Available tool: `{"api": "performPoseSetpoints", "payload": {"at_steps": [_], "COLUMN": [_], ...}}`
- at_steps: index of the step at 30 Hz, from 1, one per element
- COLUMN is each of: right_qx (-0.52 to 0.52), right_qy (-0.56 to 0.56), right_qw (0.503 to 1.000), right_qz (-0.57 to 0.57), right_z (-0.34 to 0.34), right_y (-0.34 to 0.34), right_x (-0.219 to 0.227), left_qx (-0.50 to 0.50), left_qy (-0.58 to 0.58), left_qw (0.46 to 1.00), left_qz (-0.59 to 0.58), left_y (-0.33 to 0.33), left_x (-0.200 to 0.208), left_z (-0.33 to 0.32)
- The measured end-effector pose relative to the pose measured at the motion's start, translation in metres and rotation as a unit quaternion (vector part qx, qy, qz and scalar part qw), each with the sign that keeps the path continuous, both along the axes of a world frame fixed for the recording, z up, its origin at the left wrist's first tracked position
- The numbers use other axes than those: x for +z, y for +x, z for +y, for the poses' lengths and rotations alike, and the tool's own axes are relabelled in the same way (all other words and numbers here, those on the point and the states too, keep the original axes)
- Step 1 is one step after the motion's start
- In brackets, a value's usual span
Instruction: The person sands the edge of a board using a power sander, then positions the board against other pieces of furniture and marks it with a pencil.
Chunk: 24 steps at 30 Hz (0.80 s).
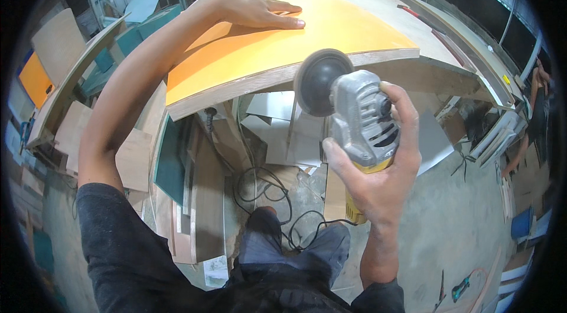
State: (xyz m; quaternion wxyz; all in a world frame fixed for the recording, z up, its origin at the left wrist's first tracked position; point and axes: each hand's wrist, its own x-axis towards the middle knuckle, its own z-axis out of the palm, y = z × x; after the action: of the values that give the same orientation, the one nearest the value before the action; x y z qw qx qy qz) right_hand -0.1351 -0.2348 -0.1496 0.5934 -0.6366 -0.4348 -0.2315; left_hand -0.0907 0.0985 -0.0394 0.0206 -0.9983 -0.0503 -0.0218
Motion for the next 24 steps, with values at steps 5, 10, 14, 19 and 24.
{"api": "performPoseSetpoints", "payload": {"at_steps": [5,10,14,19,24], "right_qx": [-0.005,-0.010,0.013,0.068,0.032], "right_qy": [0.018,0.011,-0.001,-0.039,-0.016], "right_qw": [0.997,0.997,1.000,0.997,0.999], "right_qz": [0.069,0.081,-0.004,0.003,-0.011], "right_z": [-0.006,-0.012,-0.001,0.028,0.024], "right_y": [0.012,0.008,-0.028,-0.065,-0.055], "right_x": [0.000,0.005,0.005,-0.002,-0.004], "left_qx": [-0.020,-0.012,-0.021,0.040,0.013], "left_qy": [-0.012,-0.015,-0.029,-0.062,-0.081], "left_qw": [1.000,1.000,0.999,0.996,0.994], "left_qz": [-0.008,-0.016,-0.001,-0.046,-0.069], "left_y": [-0.001,0.001,-0.004,-0.059,-0.066], "left_x": [0.001,0.000,-0.001,-0.018,-0.021], "left_z": [0.002,0.005,0.011,0.048,0.043]}}
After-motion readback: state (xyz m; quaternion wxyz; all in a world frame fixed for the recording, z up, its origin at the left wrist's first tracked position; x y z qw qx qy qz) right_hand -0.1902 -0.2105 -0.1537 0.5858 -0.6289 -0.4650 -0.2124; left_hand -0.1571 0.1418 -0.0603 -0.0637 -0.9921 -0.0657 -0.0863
